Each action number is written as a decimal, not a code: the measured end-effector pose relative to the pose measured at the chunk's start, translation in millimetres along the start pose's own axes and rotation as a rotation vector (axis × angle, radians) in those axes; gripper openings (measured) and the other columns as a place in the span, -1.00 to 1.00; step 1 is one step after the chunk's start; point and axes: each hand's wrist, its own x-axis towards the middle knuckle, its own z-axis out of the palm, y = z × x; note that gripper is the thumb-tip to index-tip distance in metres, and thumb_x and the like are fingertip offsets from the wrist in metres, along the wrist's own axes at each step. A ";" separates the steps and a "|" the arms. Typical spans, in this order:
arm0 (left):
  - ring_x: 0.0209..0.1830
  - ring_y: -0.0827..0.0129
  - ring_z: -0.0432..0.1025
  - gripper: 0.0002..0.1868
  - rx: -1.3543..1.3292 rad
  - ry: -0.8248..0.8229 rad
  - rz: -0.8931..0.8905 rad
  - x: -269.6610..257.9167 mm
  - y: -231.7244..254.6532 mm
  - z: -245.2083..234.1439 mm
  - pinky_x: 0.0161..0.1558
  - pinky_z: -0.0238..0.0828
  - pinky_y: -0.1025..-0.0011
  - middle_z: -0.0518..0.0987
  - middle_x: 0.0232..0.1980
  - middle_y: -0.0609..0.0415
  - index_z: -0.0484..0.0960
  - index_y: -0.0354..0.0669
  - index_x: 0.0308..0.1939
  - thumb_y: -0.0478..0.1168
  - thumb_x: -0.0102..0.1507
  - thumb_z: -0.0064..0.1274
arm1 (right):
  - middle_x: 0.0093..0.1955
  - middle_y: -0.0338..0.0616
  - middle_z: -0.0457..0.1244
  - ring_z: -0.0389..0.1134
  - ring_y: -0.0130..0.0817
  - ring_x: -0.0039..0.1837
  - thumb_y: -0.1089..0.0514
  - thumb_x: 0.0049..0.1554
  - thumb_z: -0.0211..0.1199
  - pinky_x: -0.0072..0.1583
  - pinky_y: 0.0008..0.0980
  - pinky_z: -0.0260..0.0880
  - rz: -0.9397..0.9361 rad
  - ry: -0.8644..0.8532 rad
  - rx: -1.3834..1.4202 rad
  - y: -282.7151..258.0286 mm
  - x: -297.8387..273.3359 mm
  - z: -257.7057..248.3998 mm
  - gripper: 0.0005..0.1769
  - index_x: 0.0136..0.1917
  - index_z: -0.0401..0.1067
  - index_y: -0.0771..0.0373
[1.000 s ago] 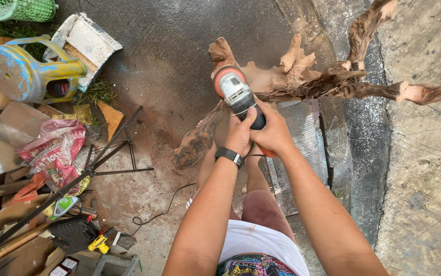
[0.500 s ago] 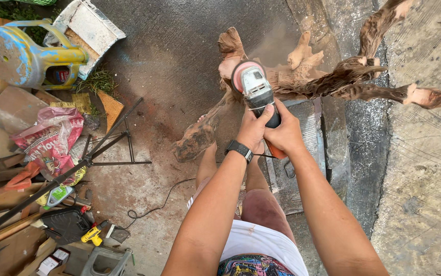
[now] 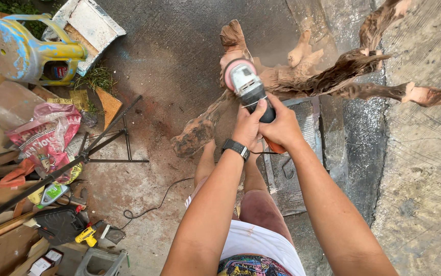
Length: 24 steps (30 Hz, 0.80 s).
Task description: The person uses an angle grinder to smooth the surface of a large, irregular piece of wood resting on the ground. They hold the wood steady with their left hand while operating the tool with their right hand, moving the grinder along the wood's contours.
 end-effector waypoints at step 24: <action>0.59 0.12 0.27 -0.19 0.193 -0.134 0.208 14.4 15.7 22.0 0.60 0.18 -0.07 0.47 0.53 -0.15 0.33 -0.15 0.63 -0.01 0.40 0.36 | 0.03 0.15 0.46 0.50 0.20 0.19 -0.13 0.03 0.50 0.07 0.17 0.45 -0.131 0.133 0.080 6.2 10.1 -6.5 -0.23 0.51 0.48 -0.19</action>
